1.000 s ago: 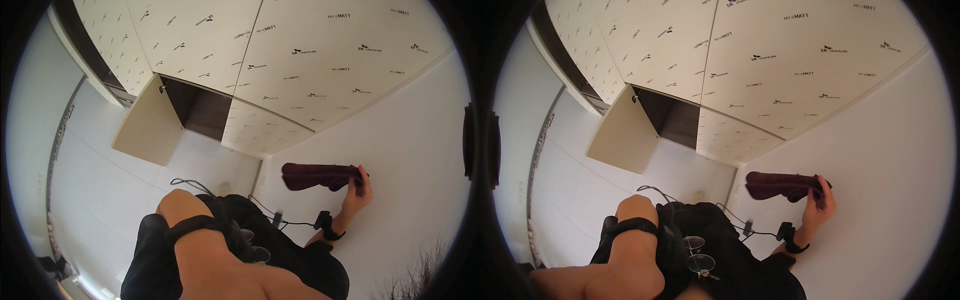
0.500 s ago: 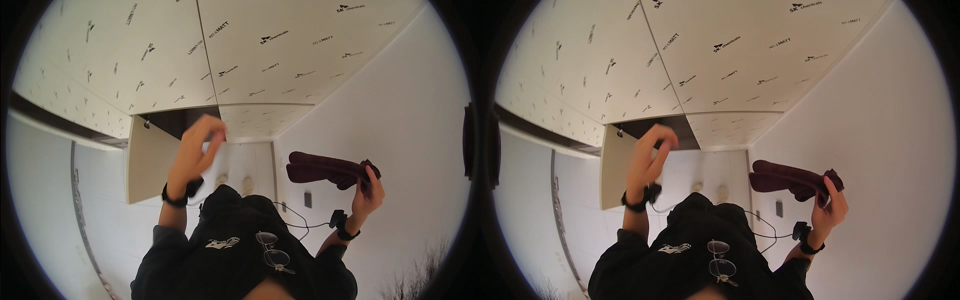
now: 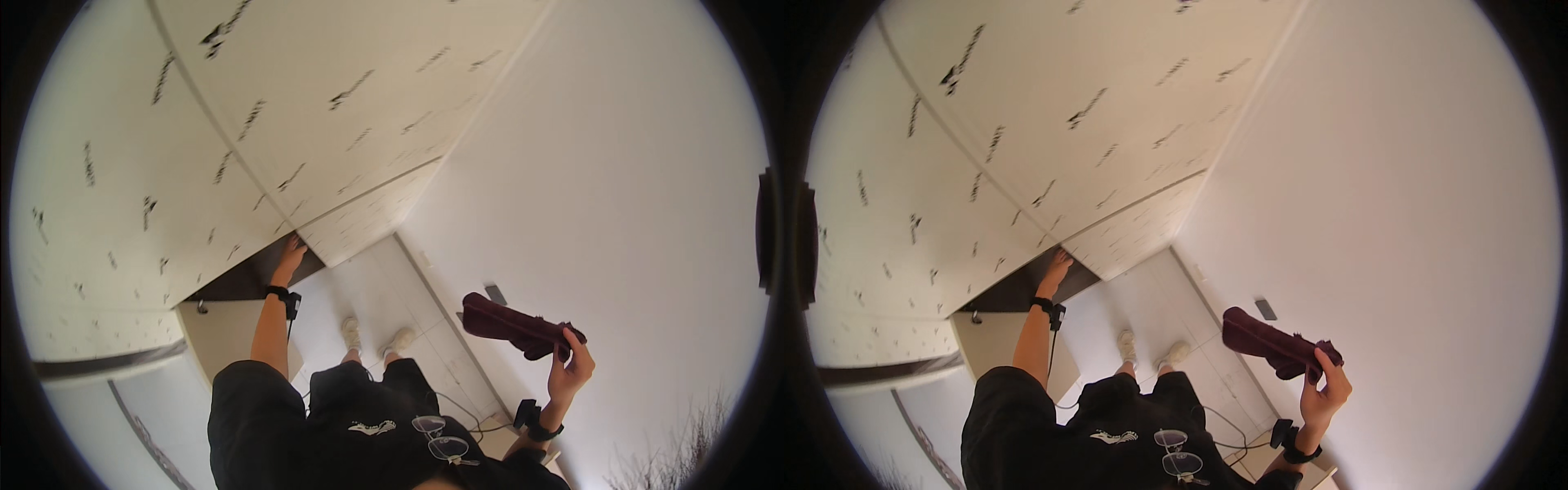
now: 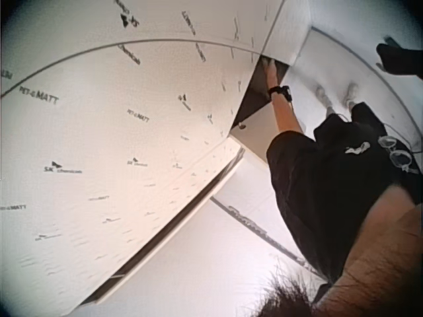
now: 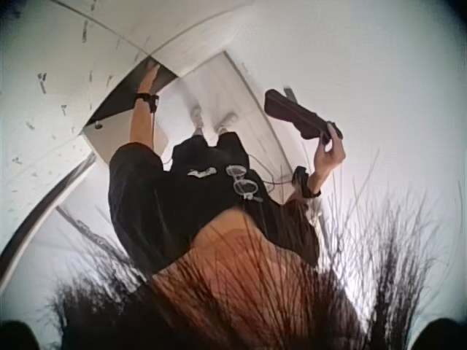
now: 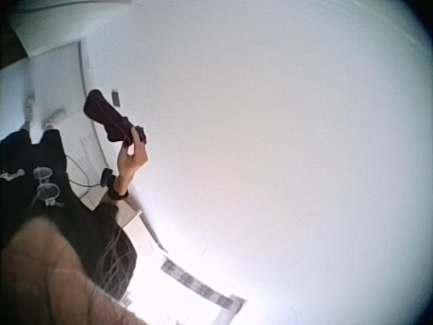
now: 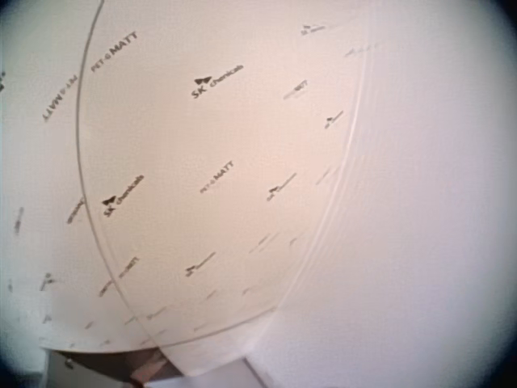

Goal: The person wipes the interior and exterior surfaces of a wardrobe using a purple cloth. They open and close multiple cabinet doors and drawers, cleaning the shelves, door panels, and drawer fronts throughout the room.

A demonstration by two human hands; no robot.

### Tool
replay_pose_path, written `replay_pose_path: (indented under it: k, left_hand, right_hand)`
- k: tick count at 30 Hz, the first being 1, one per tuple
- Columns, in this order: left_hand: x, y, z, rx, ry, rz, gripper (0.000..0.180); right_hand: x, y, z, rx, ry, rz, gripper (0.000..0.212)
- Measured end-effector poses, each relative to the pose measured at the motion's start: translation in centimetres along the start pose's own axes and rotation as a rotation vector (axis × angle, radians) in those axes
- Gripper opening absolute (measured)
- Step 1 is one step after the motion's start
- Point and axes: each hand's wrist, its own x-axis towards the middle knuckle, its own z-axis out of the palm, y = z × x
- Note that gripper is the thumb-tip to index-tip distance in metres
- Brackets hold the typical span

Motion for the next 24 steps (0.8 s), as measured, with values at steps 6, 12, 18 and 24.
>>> replay_pose_path:
  k: [6, 12, 18, 24]
  left_hand:
    - [1.2, 1.3, 2.5, 0.133, 0.049, 0.162, 0.048]
    - [1.5, 1.5, 2.9, 0.593, 0.002, -0.008, 0.045]
    - [-8.4, 0.3, 7.6, 0.613, -0.097, 0.379, 0.036]
    - [-14.5, 0.2, 14.4, 0.911, -0.348, 0.527, 0.033]
  right_hand:
    - [-8.4, 0.0, -4.0, -0.12, 0.201, 0.201, 0.035]
    - [-13.8, 1.3, -6.0, -0.096, 0.289, 0.194, 0.033]
    - [-19.7, 3.4, -8.4, -0.089, 0.364, 0.224, 0.033]
    - [-23.9, 3.8, -9.6, -0.067, 0.439, 0.273, 0.034]
